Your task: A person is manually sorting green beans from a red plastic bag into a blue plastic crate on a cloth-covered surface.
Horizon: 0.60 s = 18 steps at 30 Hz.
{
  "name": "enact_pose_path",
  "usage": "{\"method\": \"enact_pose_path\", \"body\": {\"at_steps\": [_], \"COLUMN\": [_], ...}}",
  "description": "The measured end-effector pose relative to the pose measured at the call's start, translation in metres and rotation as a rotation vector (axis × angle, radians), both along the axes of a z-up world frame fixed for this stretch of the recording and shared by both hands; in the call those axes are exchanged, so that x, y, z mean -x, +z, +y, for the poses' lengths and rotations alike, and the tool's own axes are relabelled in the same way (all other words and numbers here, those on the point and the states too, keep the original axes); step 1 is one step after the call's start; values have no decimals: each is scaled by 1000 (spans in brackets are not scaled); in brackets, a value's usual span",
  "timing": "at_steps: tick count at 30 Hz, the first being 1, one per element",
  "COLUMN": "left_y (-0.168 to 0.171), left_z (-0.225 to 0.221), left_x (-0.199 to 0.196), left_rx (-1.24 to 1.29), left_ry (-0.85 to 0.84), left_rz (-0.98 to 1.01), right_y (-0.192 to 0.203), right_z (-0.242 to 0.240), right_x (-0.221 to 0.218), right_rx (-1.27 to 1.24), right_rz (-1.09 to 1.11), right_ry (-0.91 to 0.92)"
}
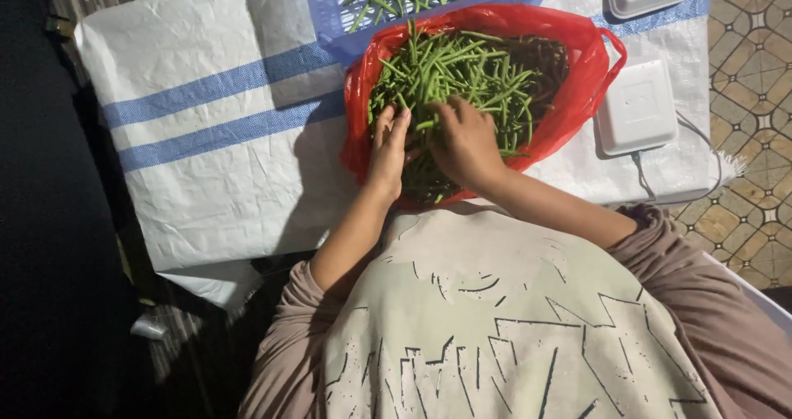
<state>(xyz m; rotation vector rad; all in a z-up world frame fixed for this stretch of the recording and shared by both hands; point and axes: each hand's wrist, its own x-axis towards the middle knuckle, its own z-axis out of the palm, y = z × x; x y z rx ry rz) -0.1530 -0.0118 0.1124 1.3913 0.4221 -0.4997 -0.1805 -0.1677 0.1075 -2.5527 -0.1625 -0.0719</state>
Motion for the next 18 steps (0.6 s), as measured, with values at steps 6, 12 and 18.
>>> {"method": "enact_pose_path", "body": {"at_steps": [6, 12, 18], "left_y": [3, -30, -54], "left_z": [-3, 10, 11], "left_x": [-3, -8, -6], "left_rx": [-31, -20, 7], "left_ry": [15, 105, 97], "left_rz": [1, 61, 26], "right_y": [-6, 12, 20], "right_z": [22, 26, -21], "right_x": [4, 10, -17], "right_rx": [-181, -348, -512], "right_rz": [-296, -283, -43], "right_ry": [199, 295, -105]}}
